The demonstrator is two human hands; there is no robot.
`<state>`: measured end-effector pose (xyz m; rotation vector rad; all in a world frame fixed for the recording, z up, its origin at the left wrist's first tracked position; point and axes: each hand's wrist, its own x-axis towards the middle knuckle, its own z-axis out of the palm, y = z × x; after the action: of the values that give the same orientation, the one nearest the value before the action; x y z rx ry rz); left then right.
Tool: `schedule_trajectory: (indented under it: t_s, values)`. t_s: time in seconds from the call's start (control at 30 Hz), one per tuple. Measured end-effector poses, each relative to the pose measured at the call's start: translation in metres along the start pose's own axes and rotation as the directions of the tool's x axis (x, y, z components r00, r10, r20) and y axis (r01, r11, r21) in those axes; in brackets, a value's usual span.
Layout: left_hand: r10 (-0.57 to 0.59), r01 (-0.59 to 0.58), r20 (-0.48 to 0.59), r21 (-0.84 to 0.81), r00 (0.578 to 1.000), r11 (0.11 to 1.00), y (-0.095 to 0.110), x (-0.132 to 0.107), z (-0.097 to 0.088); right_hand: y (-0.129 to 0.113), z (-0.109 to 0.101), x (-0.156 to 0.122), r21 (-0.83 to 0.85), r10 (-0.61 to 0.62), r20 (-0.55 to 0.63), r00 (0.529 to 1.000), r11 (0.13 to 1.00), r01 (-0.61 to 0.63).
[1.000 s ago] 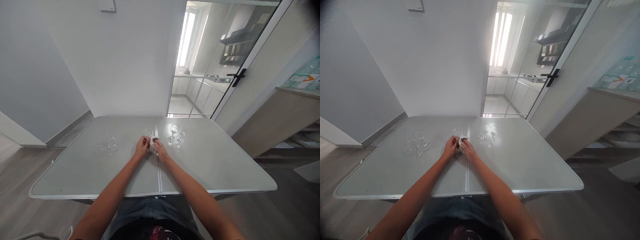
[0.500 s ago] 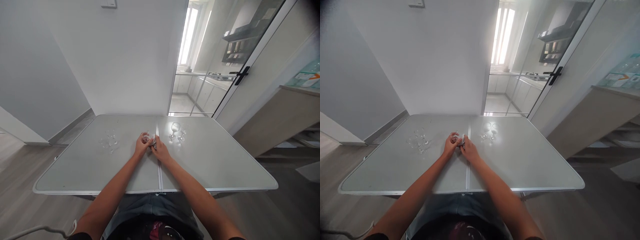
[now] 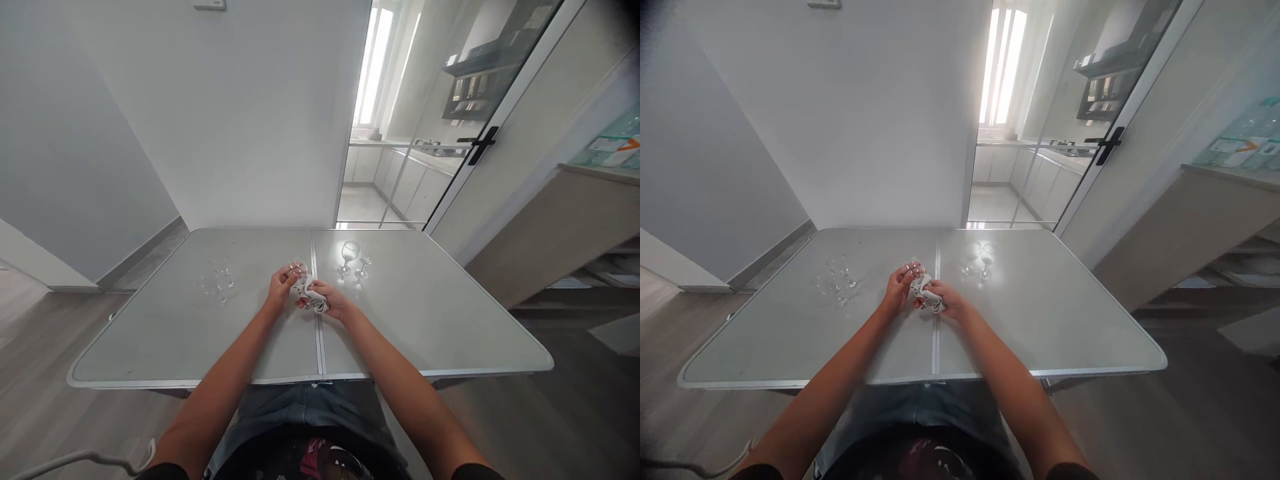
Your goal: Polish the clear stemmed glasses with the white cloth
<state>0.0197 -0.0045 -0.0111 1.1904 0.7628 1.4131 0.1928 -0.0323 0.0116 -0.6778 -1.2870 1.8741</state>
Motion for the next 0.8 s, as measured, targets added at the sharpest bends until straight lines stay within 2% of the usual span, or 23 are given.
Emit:
schedule_trajectory:
  t_s: [0.07,0.1,0.17,0.2,0.23,0.27,0.3,0.37,0.43,0.47,0.53,0.57,0.63,0.67,0.7,0.77,0.8]
  values:
    - [0.024,-0.023,-0.041,0.022,0.999,0.999,-0.0007,0.001,0.0008,0.0005,-0.0011,0.0007,-0.27,-0.09,-0.123,0.988,0.961,0.054]
    - [0.033,-0.03,-0.061,0.039,0.998,0.999,-0.0009,0.0017,0.0011,0.0013,-0.0014,0.0017,-0.452,-0.174,-0.196,0.965,0.889,0.069]
    - [0.042,-0.035,-0.088,0.079,0.995,0.996,-0.0009,0.0029,0.0015,0.0028,-0.0016,0.0038,-0.754,-0.369,-0.279,0.887,0.656,0.035]
    - [0.043,-0.035,-0.091,0.091,0.995,0.995,-0.0008,0.0034,0.0015,0.0032,-0.0014,0.0048,-0.833,-0.442,-0.289,0.849,0.553,0.004]
    - [0.046,-0.037,-0.091,0.094,0.995,0.995,-0.0005,0.0038,0.0014,0.0033,-0.001,0.0054,-0.87,-0.485,-0.29,0.825,0.492,-0.017]
    - [0.05,-0.042,-0.093,0.09,0.994,0.995,-0.0003,0.004,0.0014,0.0029,-0.0006,0.0057,-0.874,-0.498,-0.29,0.817,0.485,-0.015]
    - [0.053,-0.046,-0.094,0.078,0.994,0.996,0.0,0.0041,0.0013,0.0022,-0.0003,0.0056,-0.847,-0.478,-0.29,0.829,0.531,0.01]
    - [0.052,-0.049,-0.087,0.038,0.995,0.998,0.0005,0.0039,0.0013,0.0,0.0,0.004,-0.673,-0.333,-0.266,0.905,0.736,0.073]
    - [0.046,-0.047,-0.059,-0.009,0.997,0.999,0.0011,0.0032,0.0015,-0.0022,-0.0008,0.0012,-0.357,-0.122,-0.159,0.98,0.932,0.058]
    - [0.044,-0.045,-0.039,-0.031,0.998,0.998,0.0014,0.0027,0.0015,-0.0031,-0.0015,-0.0004,-0.202,-0.041,-0.083,0.996,0.979,0.023]
    - [0.044,-0.044,0.002,-0.063,0.999,0.997,0.0018,0.0018,0.0014,-0.0039,-0.0032,-0.003,-0.017,0.032,0.032,0.999,0.999,-0.032]
    - [0.042,-0.041,0.018,-0.072,0.999,0.997,0.0018,0.0017,0.0012,-0.0038,-0.0039,-0.0037,0.0,0.035,0.053,0.998,0.999,-0.035]
    - [0.037,-0.035,0.029,-0.076,0.999,0.996,0.0017,0.002,0.0006,-0.0031,-0.0046,-0.0036,-0.125,-0.016,0.004,1.0,0.992,0.016]
    - [0.035,-0.033,0.022,-0.072,0.999,0.997,0.0016,0.0024,0.0003,-0.0024,-0.0047,-0.0029,-0.267,-0.074,-0.059,0.995,0.962,0.056]
    - [0.033,-0.032,0.007,-0.06,0.999,0.998,0.0014,0.0029,0.0,-0.0017,-0.0045,-0.0019,-0.442,-0.158,-0.133,0.978,0.893,0.084]
    - [0.026,-0.027,-0.025,-0.025,0.999,0.999,0.001,0.0041,-0.0002,0.0,-0.0036,-0.0002,-0.762,-0.371,-0.24,0.897,0.645,0.063]
    - [0.024,-0.025,-0.034,-0.007,0.999,1.0,0.0009,0.0046,-0.0003,0.0008,-0.0029,0.0004,-0.857,-0.463,-0.254,0.849,0.515,0.025]
